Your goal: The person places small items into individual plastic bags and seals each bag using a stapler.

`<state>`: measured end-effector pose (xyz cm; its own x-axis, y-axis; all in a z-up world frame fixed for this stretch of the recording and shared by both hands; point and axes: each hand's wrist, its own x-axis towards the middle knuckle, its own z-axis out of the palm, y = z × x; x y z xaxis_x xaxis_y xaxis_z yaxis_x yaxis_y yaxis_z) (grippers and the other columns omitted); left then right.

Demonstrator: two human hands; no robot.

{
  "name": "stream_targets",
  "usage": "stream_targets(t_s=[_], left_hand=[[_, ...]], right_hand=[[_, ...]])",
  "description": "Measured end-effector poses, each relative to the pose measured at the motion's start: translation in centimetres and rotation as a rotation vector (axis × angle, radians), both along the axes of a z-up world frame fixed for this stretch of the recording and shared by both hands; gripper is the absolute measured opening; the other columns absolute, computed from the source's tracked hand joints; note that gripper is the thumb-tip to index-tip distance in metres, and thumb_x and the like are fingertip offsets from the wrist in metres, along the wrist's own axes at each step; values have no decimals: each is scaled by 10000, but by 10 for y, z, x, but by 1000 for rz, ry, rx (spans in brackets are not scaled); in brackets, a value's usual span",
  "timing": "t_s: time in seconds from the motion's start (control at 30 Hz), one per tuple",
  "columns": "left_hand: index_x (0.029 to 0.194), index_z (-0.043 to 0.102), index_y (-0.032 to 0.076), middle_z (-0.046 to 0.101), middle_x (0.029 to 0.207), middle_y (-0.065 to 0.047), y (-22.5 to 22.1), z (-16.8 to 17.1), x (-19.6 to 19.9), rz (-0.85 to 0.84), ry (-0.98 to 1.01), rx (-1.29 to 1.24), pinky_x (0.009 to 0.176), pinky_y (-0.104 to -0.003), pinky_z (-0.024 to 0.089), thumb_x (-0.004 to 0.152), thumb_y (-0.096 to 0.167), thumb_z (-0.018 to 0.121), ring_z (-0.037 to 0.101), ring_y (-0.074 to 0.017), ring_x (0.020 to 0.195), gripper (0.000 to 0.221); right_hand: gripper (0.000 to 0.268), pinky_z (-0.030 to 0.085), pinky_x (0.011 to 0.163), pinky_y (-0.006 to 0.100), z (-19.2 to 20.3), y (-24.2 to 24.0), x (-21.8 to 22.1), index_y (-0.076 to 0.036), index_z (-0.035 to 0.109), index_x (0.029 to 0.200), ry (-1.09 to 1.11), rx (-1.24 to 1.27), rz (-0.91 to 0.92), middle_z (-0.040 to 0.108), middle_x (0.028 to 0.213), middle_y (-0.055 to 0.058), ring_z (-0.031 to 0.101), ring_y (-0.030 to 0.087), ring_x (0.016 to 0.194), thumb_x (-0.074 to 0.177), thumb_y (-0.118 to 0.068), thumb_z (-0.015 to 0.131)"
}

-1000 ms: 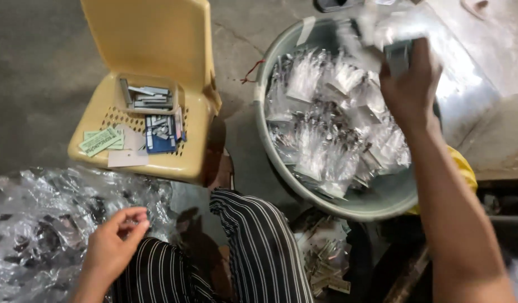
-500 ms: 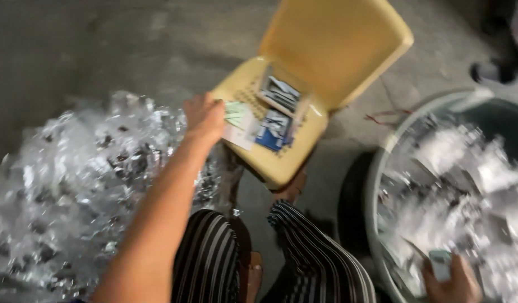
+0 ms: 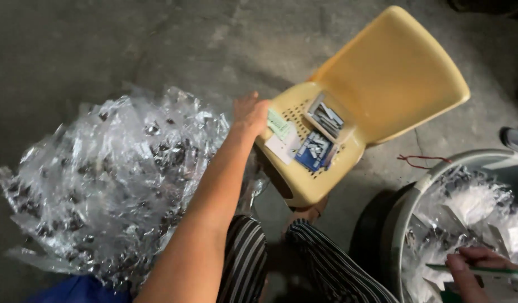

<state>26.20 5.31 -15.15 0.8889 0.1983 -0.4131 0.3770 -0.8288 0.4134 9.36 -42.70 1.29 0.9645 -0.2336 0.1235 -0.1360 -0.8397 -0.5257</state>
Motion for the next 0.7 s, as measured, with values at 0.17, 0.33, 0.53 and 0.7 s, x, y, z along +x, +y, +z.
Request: stream_targets(t_s=[0.17,0.33,0.53,0.7], left_hand=[[1042,732,190,707,1061,-7,-10,1,7,-93,-30,92,948,-430,467,933,477,718,662,-181,961,307],[1256,551,162,594,1258,-76,-7,-23,17,78,-98,-16,1041,-527,367,841,210,802,533,-309,1208,487],[822,598,240,691,890,41,3,-33,8,266,-159,-314,887,-413,464,875,180,717,671,-205,880,143],[819,664,189,678,824,64,10,19,-34,236,-271,-715,631,-263,456,702,226,715,589,-95,725,132]], right_hand=[[316,528,974,360,39,75,10,-14,370,1061,-95,206,299,593,1174,227,683,302,968,1070,71,675],[359,579,830,310,66,145,10,-14,373,1132,-43,410,336,639,1132,232,694,272,933,956,117,658],[225,615,945,341,66,199,31,-19,536,1016,61,730,348,662,1064,178,692,263,1005,861,60,679],[306,547,676,270,17,208,66,-112,718,1159,227,525,93,746,1052,68,690,143,847,862,-134,786]])
